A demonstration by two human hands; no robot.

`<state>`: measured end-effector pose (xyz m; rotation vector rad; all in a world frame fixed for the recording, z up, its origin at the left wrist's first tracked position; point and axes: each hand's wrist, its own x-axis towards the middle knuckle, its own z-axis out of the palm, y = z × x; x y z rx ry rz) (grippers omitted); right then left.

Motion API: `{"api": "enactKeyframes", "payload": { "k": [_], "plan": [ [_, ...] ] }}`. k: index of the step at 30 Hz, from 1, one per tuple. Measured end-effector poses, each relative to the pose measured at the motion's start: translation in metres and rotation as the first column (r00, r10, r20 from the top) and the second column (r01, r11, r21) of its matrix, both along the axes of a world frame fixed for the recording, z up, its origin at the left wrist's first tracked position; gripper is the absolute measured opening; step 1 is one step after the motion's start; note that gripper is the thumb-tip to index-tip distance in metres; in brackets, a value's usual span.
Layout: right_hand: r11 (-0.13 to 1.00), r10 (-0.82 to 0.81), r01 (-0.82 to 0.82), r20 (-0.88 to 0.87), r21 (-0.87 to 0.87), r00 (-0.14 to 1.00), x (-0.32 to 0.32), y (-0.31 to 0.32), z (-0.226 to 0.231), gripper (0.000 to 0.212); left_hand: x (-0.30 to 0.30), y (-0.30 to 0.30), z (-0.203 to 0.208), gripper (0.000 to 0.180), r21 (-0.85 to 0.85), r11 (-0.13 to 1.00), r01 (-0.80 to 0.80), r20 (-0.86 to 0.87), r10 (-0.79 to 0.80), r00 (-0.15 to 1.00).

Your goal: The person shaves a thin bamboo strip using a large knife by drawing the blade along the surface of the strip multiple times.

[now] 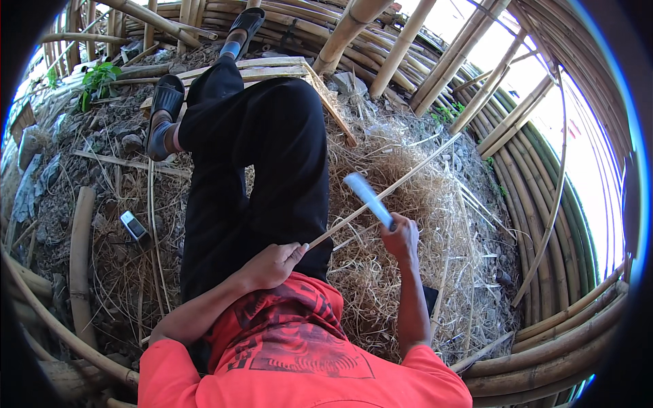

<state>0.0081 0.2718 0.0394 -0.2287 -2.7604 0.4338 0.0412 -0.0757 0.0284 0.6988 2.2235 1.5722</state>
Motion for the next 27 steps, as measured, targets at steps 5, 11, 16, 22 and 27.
{"api": "enactKeyframes", "payload": {
  "k": [5, 11, 16, 22, 27],
  "plan": [
    [0.981, -0.125, 0.104, -0.122, -0.161, 0.985, -0.014, 0.062, -0.002, 0.028, 0.005, -0.003, 0.007, 0.047, -0.062, 0.997, 0.049, 0.020, -0.048, 0.999],
    [0.957, -0.083, 0.065, -0.050, -0.284, 0.995, -0.006, 0.042, 0.007, 0.028, 0.000, -0.003, -0.004, 0.048, 0.076, 0.993, 0.094, 0.152, -0.104, 0.983],
    [0.967, 0.228, -0.225, 0.008, -0.121, 0.974, 0.029, -0.040, 0.000, 0.023, -0.006, -0.002, -0.005, 0.045, 0.172, 0.974, 0.150, 0.321, -0.199, 0.926],
    [0.942, 0.334, -0.328, 0.152, -0.066, 0.930, 0.050, -0.102, 0.002, 0.021, -0.012, 0.000, -0.013, 0.046, 0.224, 0.947, 0.228, 0.388, -0.301, 0.871],
    [0.956, 0.295, -0.291, 0.139, -0.045, 0.945, 0.040, -0.098, 0.004, 0.020, -0.013, -0.003, -0.008, 0.047, 0.305, 0.922, 0.239, 0.403, -0.352, 0.845]
  ]
}}
